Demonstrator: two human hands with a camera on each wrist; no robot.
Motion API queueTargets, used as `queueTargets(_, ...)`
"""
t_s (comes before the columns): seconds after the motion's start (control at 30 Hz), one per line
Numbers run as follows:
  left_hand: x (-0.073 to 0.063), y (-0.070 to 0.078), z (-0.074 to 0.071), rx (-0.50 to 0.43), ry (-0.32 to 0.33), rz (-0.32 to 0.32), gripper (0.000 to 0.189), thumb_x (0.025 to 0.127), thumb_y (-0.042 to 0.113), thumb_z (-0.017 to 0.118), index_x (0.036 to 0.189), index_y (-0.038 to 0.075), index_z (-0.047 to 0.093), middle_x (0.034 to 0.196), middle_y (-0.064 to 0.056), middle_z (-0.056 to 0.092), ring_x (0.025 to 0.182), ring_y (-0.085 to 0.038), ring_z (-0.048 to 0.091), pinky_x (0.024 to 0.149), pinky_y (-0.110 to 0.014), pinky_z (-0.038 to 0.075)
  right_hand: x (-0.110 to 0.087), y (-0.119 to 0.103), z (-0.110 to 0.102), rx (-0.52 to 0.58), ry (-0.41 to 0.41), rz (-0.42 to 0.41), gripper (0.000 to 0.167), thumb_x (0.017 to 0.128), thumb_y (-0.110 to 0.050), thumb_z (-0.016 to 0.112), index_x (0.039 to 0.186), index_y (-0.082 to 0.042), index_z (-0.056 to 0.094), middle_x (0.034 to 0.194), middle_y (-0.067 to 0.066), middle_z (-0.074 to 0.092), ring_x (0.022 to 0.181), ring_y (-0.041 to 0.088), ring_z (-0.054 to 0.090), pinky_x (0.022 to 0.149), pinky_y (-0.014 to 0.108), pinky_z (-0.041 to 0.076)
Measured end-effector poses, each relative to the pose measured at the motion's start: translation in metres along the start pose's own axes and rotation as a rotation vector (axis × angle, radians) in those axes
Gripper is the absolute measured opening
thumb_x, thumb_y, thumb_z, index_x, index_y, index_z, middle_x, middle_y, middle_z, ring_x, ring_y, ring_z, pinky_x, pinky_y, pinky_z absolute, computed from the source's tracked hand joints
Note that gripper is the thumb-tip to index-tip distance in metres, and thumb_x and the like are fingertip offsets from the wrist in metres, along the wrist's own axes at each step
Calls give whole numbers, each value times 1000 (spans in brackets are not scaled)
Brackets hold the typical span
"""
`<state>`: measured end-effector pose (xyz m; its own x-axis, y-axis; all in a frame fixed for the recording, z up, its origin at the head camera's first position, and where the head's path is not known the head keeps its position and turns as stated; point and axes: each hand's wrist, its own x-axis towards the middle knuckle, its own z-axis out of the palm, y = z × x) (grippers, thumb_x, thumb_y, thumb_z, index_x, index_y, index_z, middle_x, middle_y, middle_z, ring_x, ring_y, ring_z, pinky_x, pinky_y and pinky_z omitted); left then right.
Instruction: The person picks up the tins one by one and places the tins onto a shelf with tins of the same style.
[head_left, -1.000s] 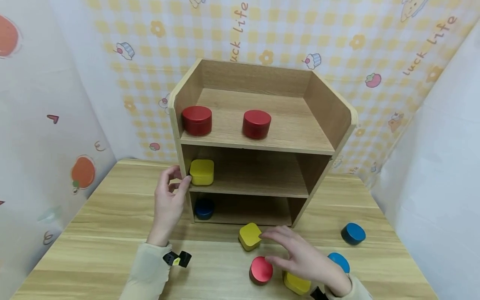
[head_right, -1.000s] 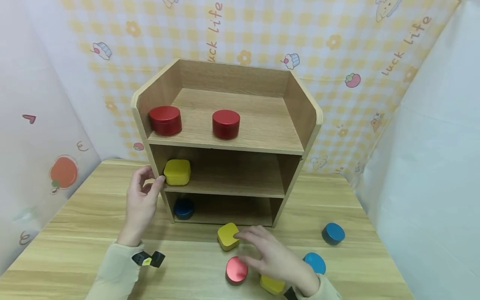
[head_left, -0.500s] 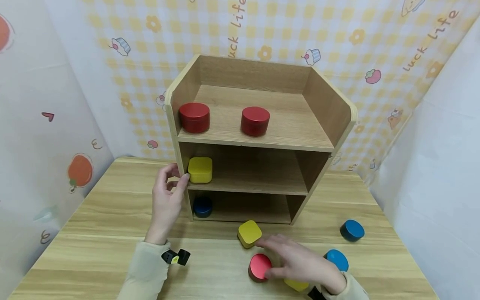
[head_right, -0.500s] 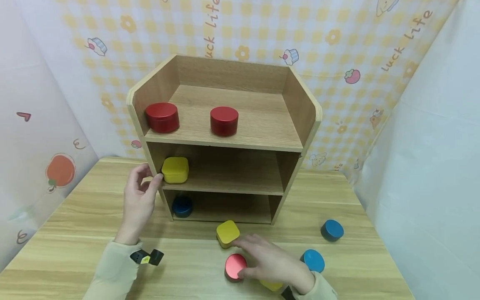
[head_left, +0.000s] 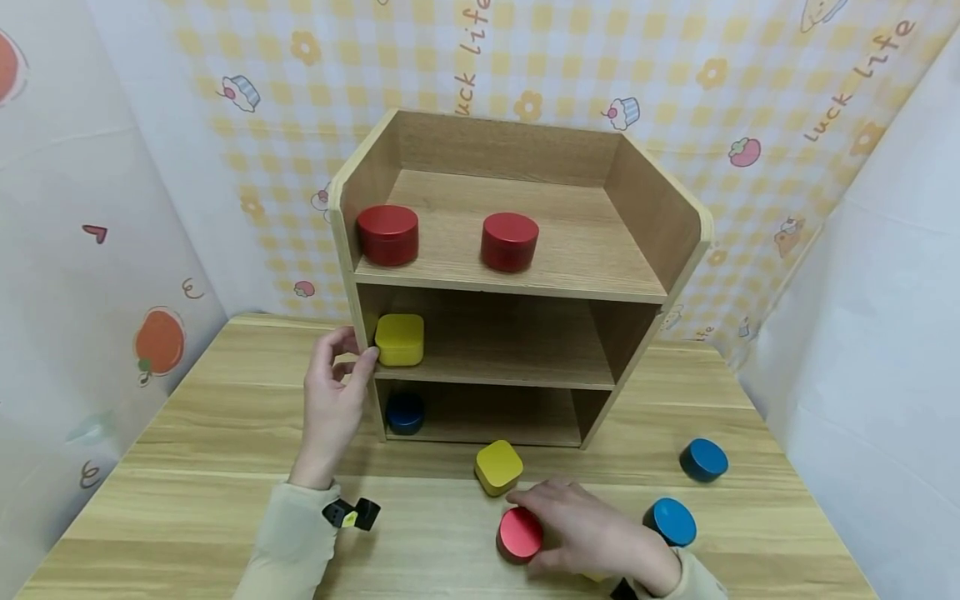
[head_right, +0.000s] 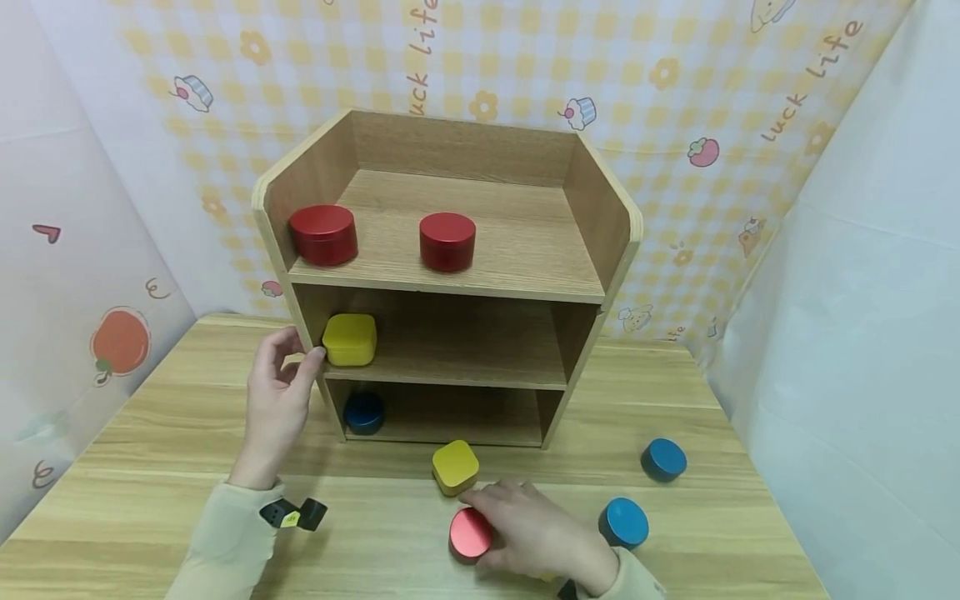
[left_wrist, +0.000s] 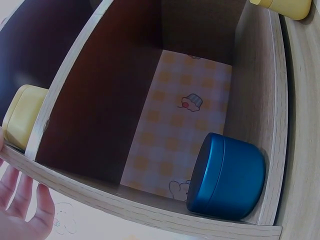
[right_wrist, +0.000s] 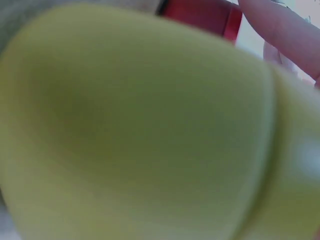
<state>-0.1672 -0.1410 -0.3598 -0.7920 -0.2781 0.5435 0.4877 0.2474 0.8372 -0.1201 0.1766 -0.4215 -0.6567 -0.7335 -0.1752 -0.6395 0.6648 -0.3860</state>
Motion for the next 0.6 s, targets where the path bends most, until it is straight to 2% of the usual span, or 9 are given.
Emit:
queueTargets(0.23, 1, 1, 0, -4, -2, -10, 31, 94, -5, 60, 123, -12, 49, 104, -8, 51, 98, -13, 48, 81, -27, 42, 4, -2, 7, -6, -14, 46, 65, 80, -39, 80, 136, -19, 55, 126, -6, 58, 117, 20, 50, 99, 47, 40)
queueTargets(0.43, 1, 0, 1, -7, 2, 3, 31, 94, -6, 60, 122, -13, 49, 104, -9, 52, 98, -13, 48, 80, -27, 42, 5, -2, 8, -3, -17, 48, 60, 80, -38, 81, 132, -21, 57, 122, -8, 59, 112, 16, 52, 95, 44, 43)
queueTargets(0.6, 0, 0, 1, -2, 5, 2, 31, 94, -5, 60, 122, -12, 50, 103, -7, 51, 98, -13, 48, 80, -26, 42, 5, -3, 7, -6, -19, 47, 60, 80, -39, 80, 132, -21, 57, 122, -7, 58, 113, 17, 52, 96, 46, 42)
